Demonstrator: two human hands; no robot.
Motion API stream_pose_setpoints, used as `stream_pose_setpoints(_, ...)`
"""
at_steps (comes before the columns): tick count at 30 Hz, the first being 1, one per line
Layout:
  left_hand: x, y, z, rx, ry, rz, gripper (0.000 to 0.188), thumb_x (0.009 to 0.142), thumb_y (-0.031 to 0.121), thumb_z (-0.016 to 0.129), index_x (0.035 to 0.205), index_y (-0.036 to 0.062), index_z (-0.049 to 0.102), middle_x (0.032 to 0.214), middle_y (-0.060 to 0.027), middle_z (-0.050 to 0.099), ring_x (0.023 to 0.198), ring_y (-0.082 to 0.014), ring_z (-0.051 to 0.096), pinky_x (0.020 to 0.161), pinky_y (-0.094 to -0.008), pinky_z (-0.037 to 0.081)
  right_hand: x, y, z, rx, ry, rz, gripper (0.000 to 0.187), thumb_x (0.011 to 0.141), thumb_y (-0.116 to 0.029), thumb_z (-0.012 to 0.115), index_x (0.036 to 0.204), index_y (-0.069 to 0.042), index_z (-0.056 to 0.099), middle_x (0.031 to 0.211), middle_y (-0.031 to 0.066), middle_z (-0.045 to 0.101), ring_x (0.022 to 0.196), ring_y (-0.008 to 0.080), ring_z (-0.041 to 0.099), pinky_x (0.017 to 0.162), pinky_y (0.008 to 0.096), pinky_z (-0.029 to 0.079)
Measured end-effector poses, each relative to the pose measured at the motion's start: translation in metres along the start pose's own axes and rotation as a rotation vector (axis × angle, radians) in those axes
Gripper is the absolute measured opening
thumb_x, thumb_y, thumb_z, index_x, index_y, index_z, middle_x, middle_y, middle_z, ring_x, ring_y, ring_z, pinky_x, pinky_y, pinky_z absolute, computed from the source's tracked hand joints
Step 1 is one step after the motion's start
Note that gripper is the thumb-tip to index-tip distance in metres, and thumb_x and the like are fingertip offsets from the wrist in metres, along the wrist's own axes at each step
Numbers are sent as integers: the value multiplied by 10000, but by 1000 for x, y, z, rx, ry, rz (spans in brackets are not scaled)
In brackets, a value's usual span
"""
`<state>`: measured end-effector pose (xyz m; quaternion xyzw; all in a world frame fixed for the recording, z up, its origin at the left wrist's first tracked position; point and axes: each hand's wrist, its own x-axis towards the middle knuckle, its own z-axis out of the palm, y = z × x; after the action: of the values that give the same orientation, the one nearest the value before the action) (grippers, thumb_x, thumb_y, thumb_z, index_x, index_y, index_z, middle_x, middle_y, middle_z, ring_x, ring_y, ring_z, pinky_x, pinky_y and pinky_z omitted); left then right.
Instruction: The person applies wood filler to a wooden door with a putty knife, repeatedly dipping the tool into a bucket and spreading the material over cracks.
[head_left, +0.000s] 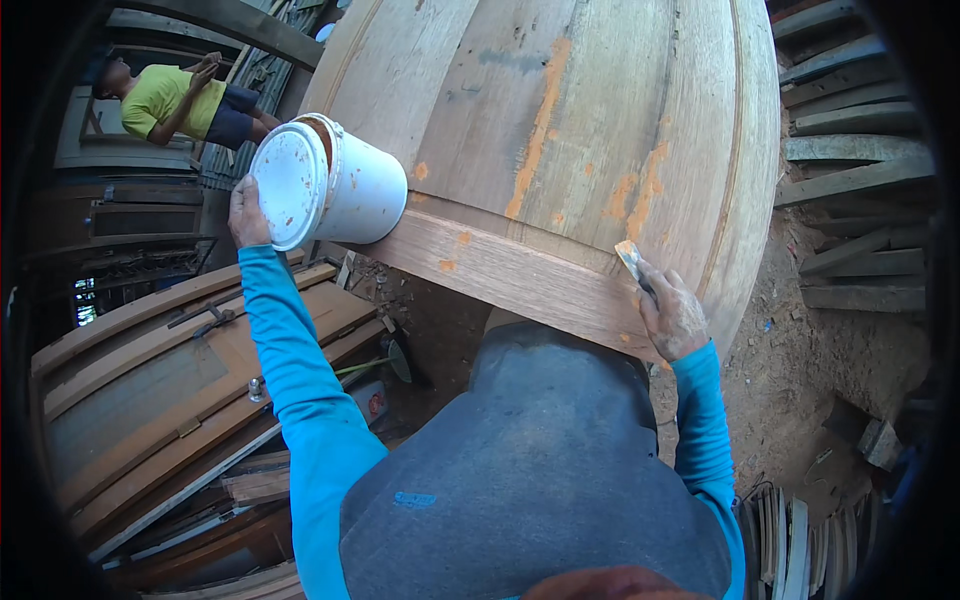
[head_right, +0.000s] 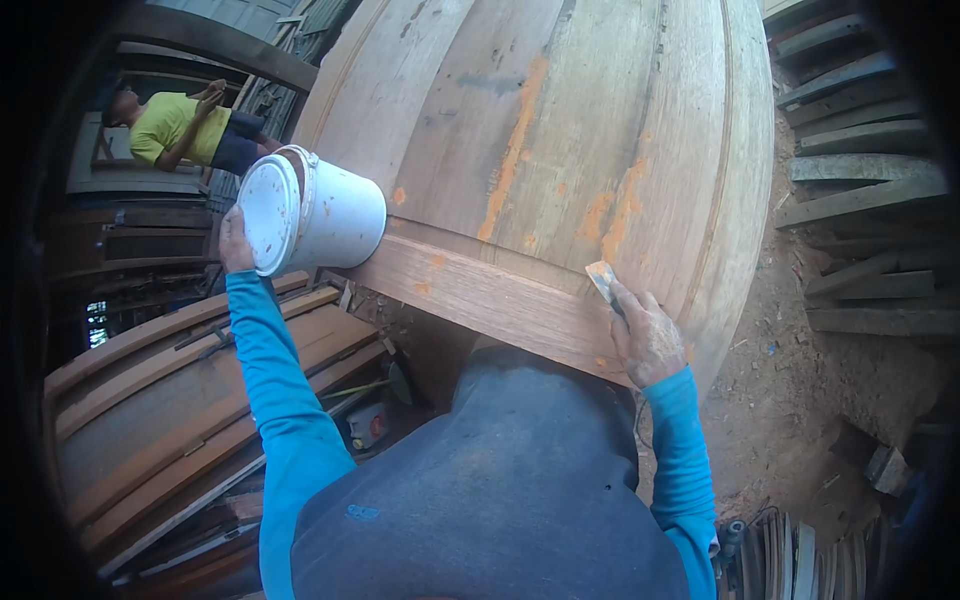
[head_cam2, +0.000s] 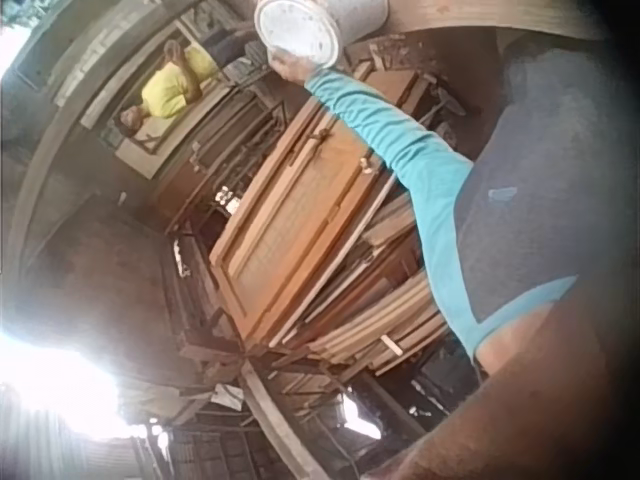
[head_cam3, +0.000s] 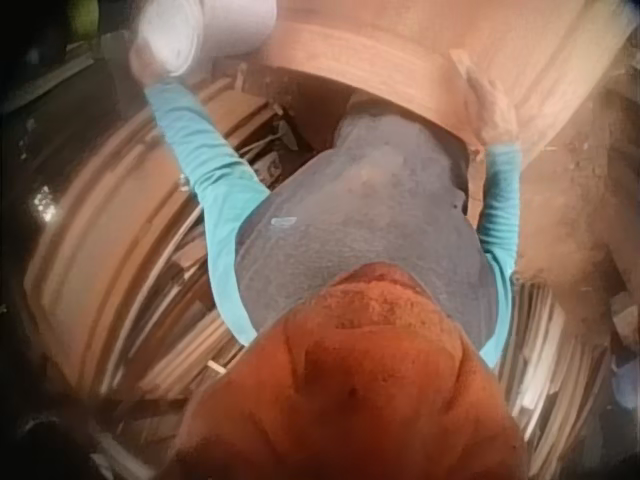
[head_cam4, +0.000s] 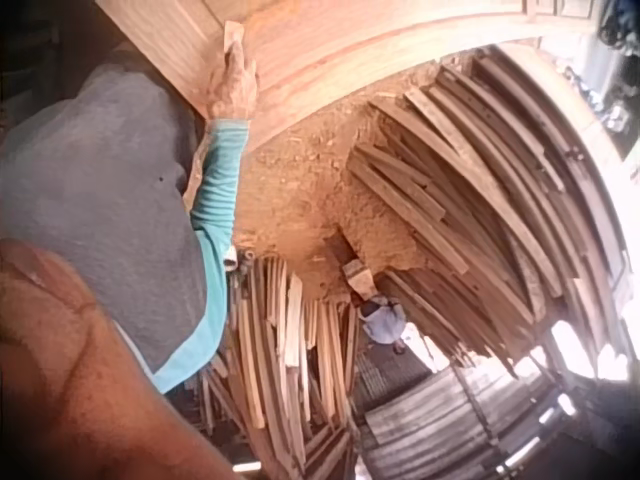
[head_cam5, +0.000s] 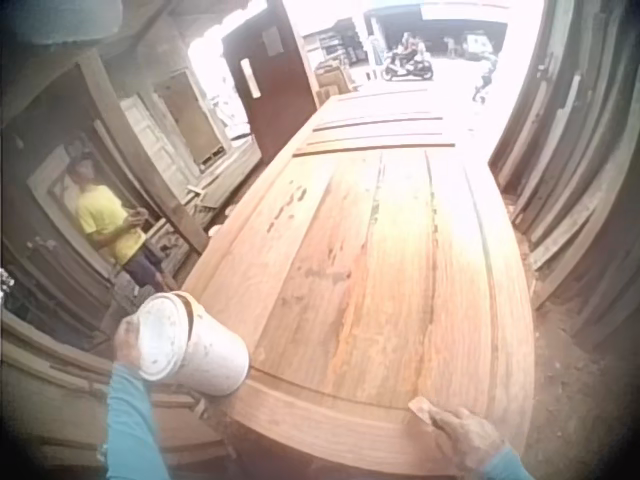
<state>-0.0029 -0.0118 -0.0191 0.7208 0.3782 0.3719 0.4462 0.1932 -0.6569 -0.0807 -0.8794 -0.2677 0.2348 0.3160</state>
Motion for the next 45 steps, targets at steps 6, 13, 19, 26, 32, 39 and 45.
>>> stream_pose_setpoints(6,-17,19,13,-440,-160,-138,354,1061,270,608,1281,-7,605,1186,-115,700,1068,-180,681,946,-325,562,20,-36,37,15,115,-87,450,941,-74,648,1383,-28,581,1024,201,632,940,372,655,833,452,525)
stream_pose_setpoints(13,-20,16,9,-843,-296,-258,376,1049,253,617,1318,-9,614,1312,-169,670,1139,-231,683,979,-373,574,63,-137,88,39,180,-82,436,952,-4,592,1388,-17,594,928,173,599,814,293,638,747,394,526)
stream_pose_setpoints(19,12,-49,-57,-1474,-271,-107,422,1080,234,522,1412,-25,547,1466,-198,568,1262,-308,638,1009,-433,599,83,-206,127,305,212,112,401,1004,-6,554,1402,-8,598,896,76,581,755,133,602,705,285,525)
stream_pose_setpoints(26,23,-176,-68,-540,69,-262,386,1036,348,654,1191,-4,691,1095,-92,730,961,-150,668,860,-323,559,128,-313,86,225,424,-90,348,1009,-11,594,1356,3,614,991,65,658,848,98,633,735,277,543)
stream_pose_setpoints(32,19,-203,-47,-273,131,-275,350,1017,315,690,1093,-25,721,993,-72,730,893,-132,646,820,-293,541,208,-424,88,-566,-209,-542,219,958,-65,636,1154,9,704,1106,202,695,940,338,714,822,404,589)
stream_pose_setpoints(39,22,-196,-43,-185,122,-244,335,1026,292,674,1086,-35,710,1006,-82,729,904,-140,657,816,-298,545,293,-445,170,-1062,-544,-525,177,920,-104,642,1032,-54,769,1091,166,757,1031,331,736,883,422,605)
stream_pose_setpoints(45,23,-198,-44,-162,114,-243,329,1028,289,676,1077,-35,706,998,-73,720,895,-129,638,805,-294,542,287,-448,185,-1061,-652,-481,213,903,-97,664,1083,-69,775,1167,173,747,1106,338,717,913,437,596)
